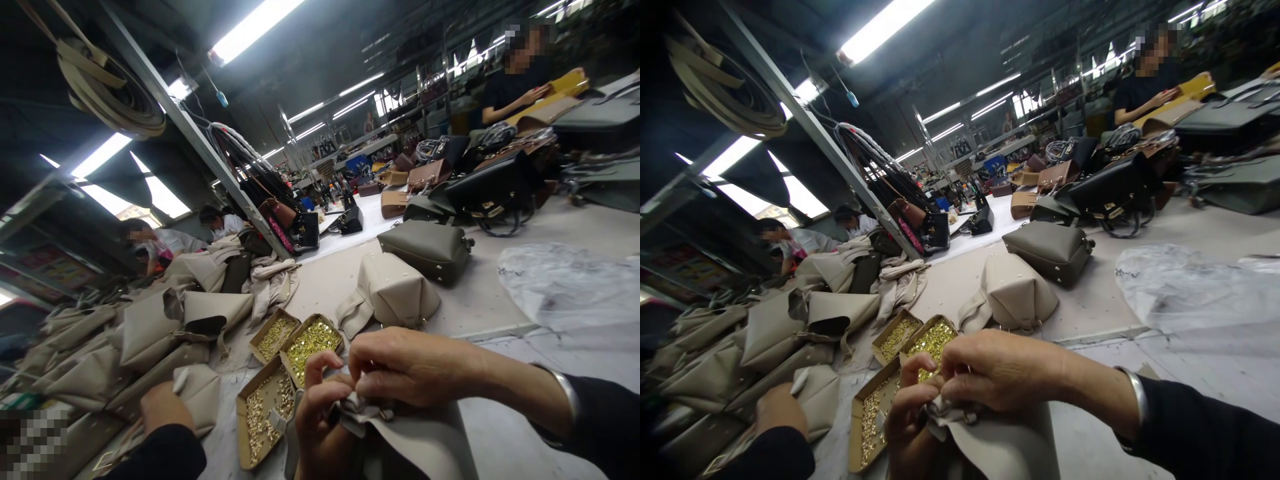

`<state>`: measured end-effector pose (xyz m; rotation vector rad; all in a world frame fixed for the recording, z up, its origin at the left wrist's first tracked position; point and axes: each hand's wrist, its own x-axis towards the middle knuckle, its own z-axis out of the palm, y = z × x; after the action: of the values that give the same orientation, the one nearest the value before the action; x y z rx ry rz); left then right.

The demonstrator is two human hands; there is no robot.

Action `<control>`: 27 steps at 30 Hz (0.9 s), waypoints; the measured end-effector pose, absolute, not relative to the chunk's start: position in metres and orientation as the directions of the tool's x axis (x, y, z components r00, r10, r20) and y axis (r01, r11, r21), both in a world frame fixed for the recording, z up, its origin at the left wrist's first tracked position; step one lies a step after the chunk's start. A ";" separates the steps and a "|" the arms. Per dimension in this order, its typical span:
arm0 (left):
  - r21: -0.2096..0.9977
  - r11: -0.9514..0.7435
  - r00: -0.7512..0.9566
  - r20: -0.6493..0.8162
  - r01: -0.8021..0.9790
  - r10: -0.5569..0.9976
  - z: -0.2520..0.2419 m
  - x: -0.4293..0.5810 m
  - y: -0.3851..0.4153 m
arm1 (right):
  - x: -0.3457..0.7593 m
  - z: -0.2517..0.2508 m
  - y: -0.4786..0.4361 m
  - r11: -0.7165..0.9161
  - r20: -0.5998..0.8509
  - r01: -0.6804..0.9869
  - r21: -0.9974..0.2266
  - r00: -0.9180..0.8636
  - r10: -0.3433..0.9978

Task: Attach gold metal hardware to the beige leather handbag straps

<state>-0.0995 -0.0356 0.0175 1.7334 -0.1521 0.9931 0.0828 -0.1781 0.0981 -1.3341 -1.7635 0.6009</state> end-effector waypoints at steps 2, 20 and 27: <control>0.751 -0.368 0.668 0.658 -0.548 0.348 0.017 -0.099 -0.035 | 0.084 0.097 -0.179 0.334 0.341 0.471 -0.817 -0.073 0.937; 0.761 -0.342 0.677 0.647 -0.550 0.351 0.018 -0.098 -0.038 | 0.081 0.092 -0.174 0.364 0.367 0.515 -0.776 -0.100 0.925; 0.745 -0.382 0.666 0.664 -0.547 0.341 0.022 -0.097 -0.038 | 0.081 0.086 -0.172 0.414 0.411 0.536 -0.735 -0.134 0.902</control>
<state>-0.0967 -0.0380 0.0216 1.7204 -0.1678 0.9520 0.0813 -0.1723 0.0857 -1.2415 -1.8020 0.5300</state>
